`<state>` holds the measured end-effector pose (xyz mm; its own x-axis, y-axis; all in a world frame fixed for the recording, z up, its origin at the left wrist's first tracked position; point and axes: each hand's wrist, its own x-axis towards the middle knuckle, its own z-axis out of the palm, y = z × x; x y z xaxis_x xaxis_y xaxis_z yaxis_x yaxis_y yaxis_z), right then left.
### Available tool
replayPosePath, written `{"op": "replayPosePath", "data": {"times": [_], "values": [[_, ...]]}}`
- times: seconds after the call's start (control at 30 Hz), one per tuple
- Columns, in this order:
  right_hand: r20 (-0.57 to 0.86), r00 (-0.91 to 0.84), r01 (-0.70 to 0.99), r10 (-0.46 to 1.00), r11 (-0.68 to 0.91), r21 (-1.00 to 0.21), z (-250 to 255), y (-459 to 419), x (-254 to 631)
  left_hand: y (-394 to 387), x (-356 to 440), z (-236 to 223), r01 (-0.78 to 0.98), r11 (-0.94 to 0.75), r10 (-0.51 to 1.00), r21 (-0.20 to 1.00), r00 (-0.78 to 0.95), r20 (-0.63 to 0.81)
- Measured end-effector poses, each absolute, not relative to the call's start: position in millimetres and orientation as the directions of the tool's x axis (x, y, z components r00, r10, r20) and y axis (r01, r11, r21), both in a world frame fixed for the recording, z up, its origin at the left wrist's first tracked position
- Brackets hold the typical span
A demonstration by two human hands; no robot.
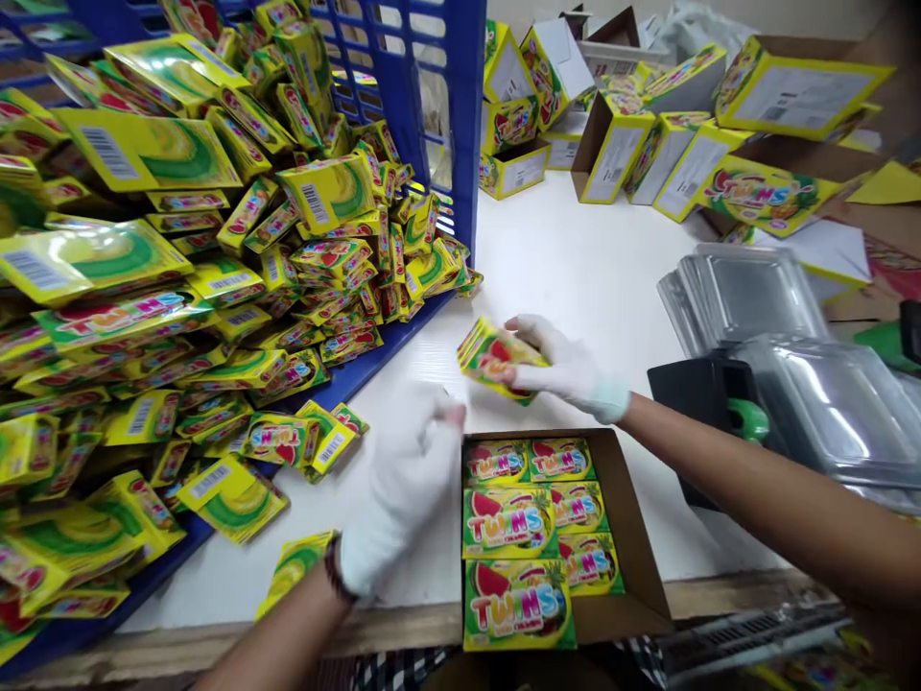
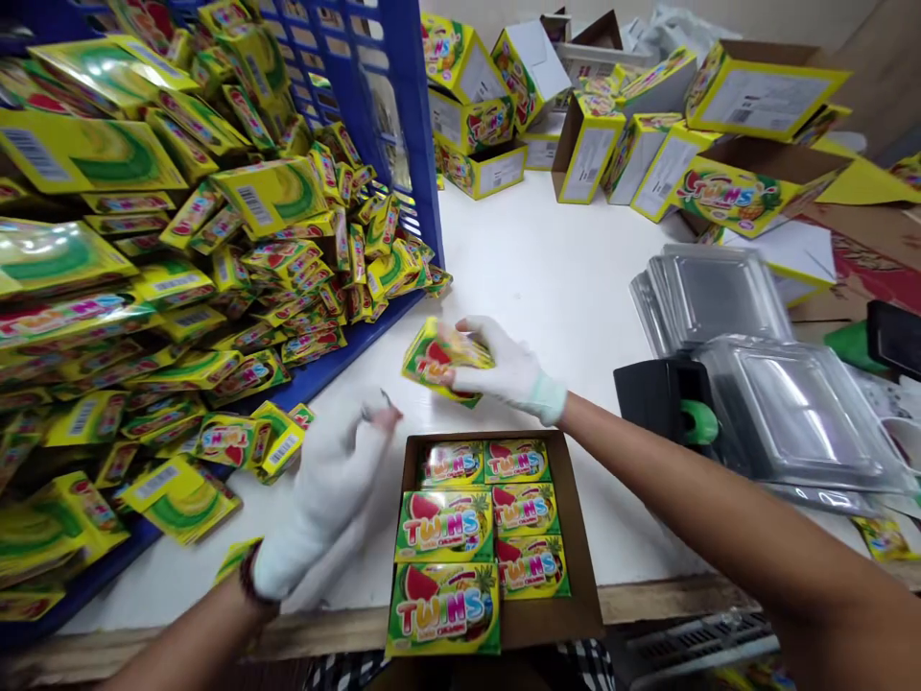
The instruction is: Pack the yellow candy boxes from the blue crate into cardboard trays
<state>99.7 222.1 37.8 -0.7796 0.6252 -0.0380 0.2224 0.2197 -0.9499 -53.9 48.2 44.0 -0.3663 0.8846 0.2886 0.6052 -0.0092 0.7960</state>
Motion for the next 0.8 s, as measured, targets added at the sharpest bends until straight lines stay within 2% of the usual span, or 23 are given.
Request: {"op": "replayPosePath", "data": {"times": [0.03, 0.1, 0.17, 0.2, 0.27, 0.4, 0.6, 0.67, 0.8], "values": [[-0.068, -0.779, 0.147, 0.623, 0.076, -0.986, 48, 213, 111, 30, -42, 52, 0.655, -0.079, 0.920, 0.752, -0.243, 0.308], [-0.150, -0.842, 0.060, 0.518, -0.187, -0.980, 62, 192, 133, -3, -14, 57, 0.764, -0.153, 0.956, 0.627, -0.045, 0.288], [-0.257, -0.895, 0.127, 0.365, -0.342, -0.931, 65, 175, 150, -25, 10, 49, 0.836, -0.172, 0.965, 0.521, 0.036, 0.261], [-0.304, -0.898, 0.185, 0.320, -0.352, -0.917, 62, 168, 155, -33, 20, 43, 0.858, -0.173, 0.964, 0.483, 0.049, 0.260], [-0.354, -0.882, 0.285, 0.311, -0.245, -0.927, 52, 162, 159, -42, 32, 31, 0.884, -0.164, 0.962, 0.437, 0.045, 0.269], [-0.313, -0.859, 0.380, 0.405, 0.093, -0.920, 34, 165, 152, -50, 39, 20, 0.914, -0.131, 0.964, 0.383, 0.027, 0.266], [-0.426, -0.844, 0.488, 0.326, 0.139, -0.862, 35, 167, 145, -53, 36, 25, 0.897, -0.116, 0.957, 0.427, -0.013, 0.289], [-0.412, -0.854, 0.496, 0.317, 0.258, -0.829, 40, 167, 140, -52, 32, 29, 0.894, -0.080, 0.956, 0.440, -0.056, 0.287], [-0.383, -0.857, 0.513, 0.346, 0.492, -0.703, 47, 162, 122, -44, 26, 34, 0.863, -0.079, 0.979, 0.500, -0.028, 0.203]]}}
